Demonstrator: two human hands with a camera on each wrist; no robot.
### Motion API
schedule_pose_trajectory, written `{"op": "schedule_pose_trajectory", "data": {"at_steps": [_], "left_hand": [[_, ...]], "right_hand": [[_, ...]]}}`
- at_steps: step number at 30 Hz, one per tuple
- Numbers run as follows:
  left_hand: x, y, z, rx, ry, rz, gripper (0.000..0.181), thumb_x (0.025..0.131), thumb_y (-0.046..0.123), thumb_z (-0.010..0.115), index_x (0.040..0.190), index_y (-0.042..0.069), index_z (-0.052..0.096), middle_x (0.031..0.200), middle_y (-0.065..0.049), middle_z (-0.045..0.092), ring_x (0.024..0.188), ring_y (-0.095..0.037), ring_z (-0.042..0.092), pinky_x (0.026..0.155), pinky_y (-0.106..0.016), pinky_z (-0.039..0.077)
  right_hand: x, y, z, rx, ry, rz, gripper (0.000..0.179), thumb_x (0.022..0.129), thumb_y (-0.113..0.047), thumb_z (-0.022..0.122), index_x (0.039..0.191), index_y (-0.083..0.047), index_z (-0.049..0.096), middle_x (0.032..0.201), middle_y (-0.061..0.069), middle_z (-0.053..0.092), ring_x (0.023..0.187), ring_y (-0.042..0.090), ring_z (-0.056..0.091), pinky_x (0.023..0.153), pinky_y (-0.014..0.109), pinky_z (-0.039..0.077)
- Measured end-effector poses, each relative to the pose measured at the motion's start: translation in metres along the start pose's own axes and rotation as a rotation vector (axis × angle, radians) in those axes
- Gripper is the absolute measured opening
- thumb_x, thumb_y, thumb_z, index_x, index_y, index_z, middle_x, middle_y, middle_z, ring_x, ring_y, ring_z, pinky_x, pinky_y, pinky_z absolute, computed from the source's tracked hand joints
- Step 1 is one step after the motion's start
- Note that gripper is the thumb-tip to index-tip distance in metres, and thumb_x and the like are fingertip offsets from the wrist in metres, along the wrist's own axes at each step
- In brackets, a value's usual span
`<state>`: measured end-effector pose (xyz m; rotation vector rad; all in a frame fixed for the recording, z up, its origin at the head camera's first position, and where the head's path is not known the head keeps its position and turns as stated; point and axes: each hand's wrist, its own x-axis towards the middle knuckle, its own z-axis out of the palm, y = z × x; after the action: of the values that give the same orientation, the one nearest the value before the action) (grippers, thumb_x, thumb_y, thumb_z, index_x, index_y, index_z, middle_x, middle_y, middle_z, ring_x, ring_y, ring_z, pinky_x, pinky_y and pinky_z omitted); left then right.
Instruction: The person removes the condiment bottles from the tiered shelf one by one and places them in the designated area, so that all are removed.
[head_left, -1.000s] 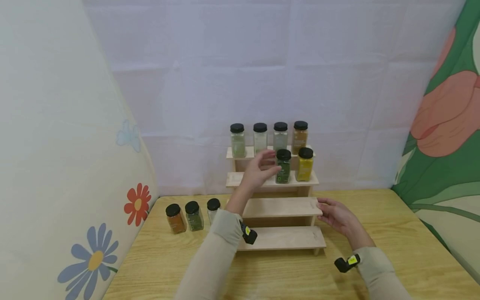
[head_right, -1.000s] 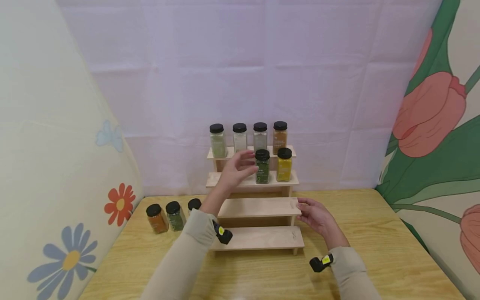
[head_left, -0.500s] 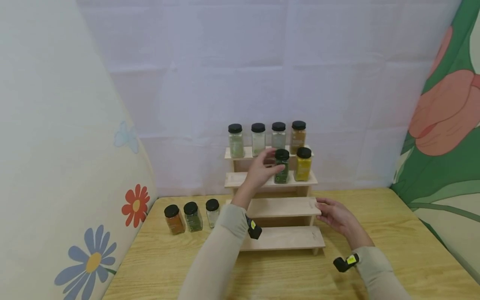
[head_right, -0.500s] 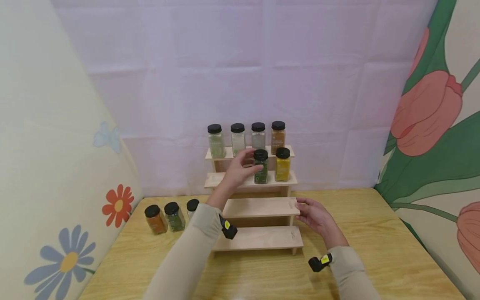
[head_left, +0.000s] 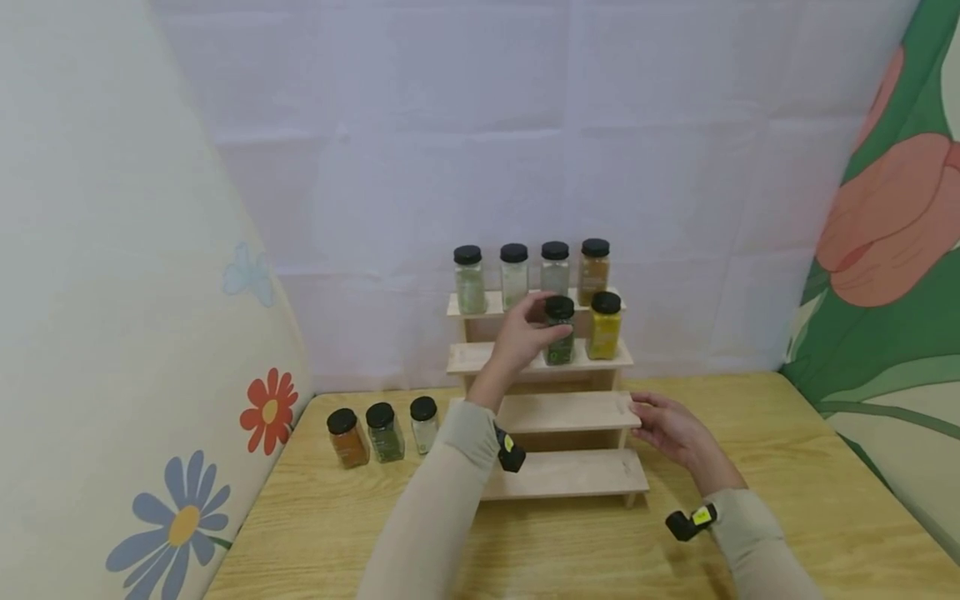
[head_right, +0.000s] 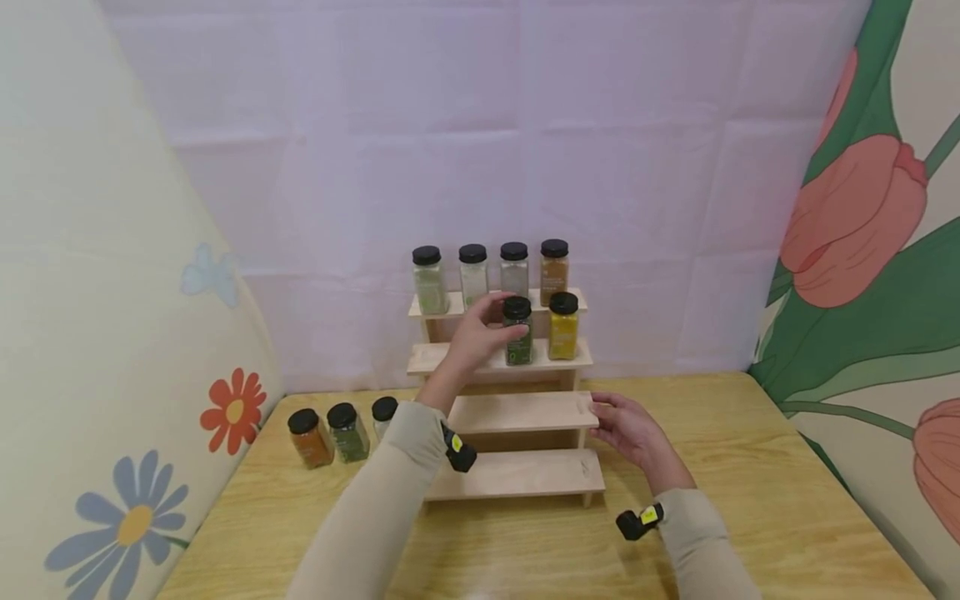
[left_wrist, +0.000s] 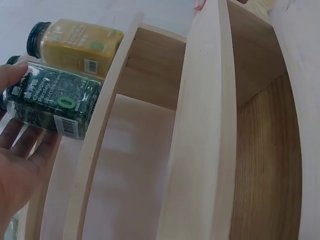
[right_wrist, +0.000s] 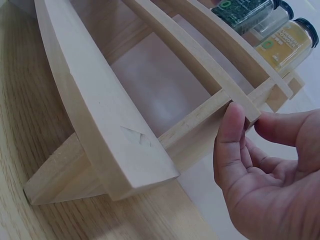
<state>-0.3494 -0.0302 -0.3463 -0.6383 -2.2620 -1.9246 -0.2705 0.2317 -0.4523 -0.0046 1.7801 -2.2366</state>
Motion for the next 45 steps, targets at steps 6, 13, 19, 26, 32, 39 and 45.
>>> {"op": "schedule_pose_trajectory", "data": {"at_steps": [6, 13, 19, 26, 32, 39, 45], "left_hand": [[-0.011, 0.017, -0.011, 0.036, -0.012, 0.0, 0.059, 0.084, 0.013, 0.084, 0.138, 0.015, 0.061, 0.126, -0.014, 0.063, 0.115, -0.034, 0.064, 0.091, -0.039, 0.057], [-0.029, 0.033, -0.026, 0.07, -0.042, 0.028, 0.06, 0.085, 0.017, 0.084, 0.14, 0.018, 0.06, 0.122, -0.009, 0.065, 0.113, -0.027, 0.064, 0.09, -0.039, 0.057], [-0.046, 0.036, -0.042, 0.088, -0.036, 0.037, 0.06, 0.086, 0.015, 0.083, 0.14, 0.015, 0.059, 0.121, -0.011, 0.065, 0.112, -0.029, 0.065, 0.089, -0.04, 0.058], [-0.068, 0.036, -0.064, 0.159, 0.008, 0.043, 0.057, 0.083, 0.015, 0.085, 0.136, 0.017, 0.062, 0.118, -0.011, 0.068, 0.106, -0.03, 0.067, 0.089, -0.043, 0.057], [-0.09, 0.034, -0.082, 0.181, 0.014, 0.061, 0.057, 0.084, 0.015, 0.085, 0.136, 0.015, 0.062, 0.118, -0.01, 0.067, 0.108, -0.025, 0.063, 0.093, -0.046, 0.055], [-0.114, 0.026, -0.102, 0.149, 0.033, 0.031, 0.057, 0.085, 0.012, 0.084, 0.137, 0.013, 0.06, 0.121, -0.012, 0.065, 0.109, -0.023, 0.061, 0.095, -0.047, 0.054], [-0.134, 0.019, -0.115, 0.185, 0.046, 0.005, 0.059, 0.085, 0.013, 0.083, 0.139, 0.012, 0.058, 0.124, -0.013, 0.064, 0.114, -0.026, 0.061, 0.097, -0.048, 0.053]], "right_hand": [[0.0, -0.001, 0.001, -0.007, -0.004, 0.004, 0.055, 0.106, -0.008, 0.05, 0.151, 0.012, 0.024, 0.099, 0.001, 0.066, 0.084, 0.008, 0.064, 0.072, 0.021, 0.055], [-0.003, -0.003, 0.002, -0.021, 0.001, 0.01, 0.059, 0.106, -0.009, 0.05, 0.153, 0.011, 0.021, 0.099, -0.001, 0.068, 0.084, 0.007, 0.065, 0.072, 0.021, 0.055], [-0.004, -0.003, 0.003, -0.019, 0.0, 0.012, 0.06, 0.107, -0.009, 0.05, 0.154, 0.011, 0.02, 0.098, -0.001, 0.068, 0.083, 0.006, 0.065, 0.072, 0.021, 0.055], [-0.004, -0.003, 0.003, -0.009, -0.007, 0.001, 0.06, 0.106, -0.008, 0.05, 0.154, 0.012, 0.019, 0.098, -0.001, 0.068, 0.083, 0.007, 0.065, 0.071, 0.021, 0.055], [-0.003, -0.002, 0.002, -0.008, -0.016, 0.0, 0.061, 0.106, -0.009, 0.05, 0.154, 0.012, 0.018, 0.099, -0.002, 0.068, 0.083, 0.006, 0.065, 0.071, 0.021, 0.055], [-0.004, -0.004, 0.001, 0.006, -0.028, -0.006, 0.059, 0.107, -0.007, 0.048, 0.153, 0.012, 0.018, 0.099, -0.002, 0.067, 0.082, 0.006, 0.064, 0.072, 0.021, 0.055], [-0.006, -0.004, 0.003, 0.005, -0.028, 0.0, 0.056, 0.107, -0.006, 0.047, 0.152, 0.012, 0.02, 0.098, -0.002, 0.067, 0.083, 0.007, 0.065, 0.072, 0.021, 0.055]]}}
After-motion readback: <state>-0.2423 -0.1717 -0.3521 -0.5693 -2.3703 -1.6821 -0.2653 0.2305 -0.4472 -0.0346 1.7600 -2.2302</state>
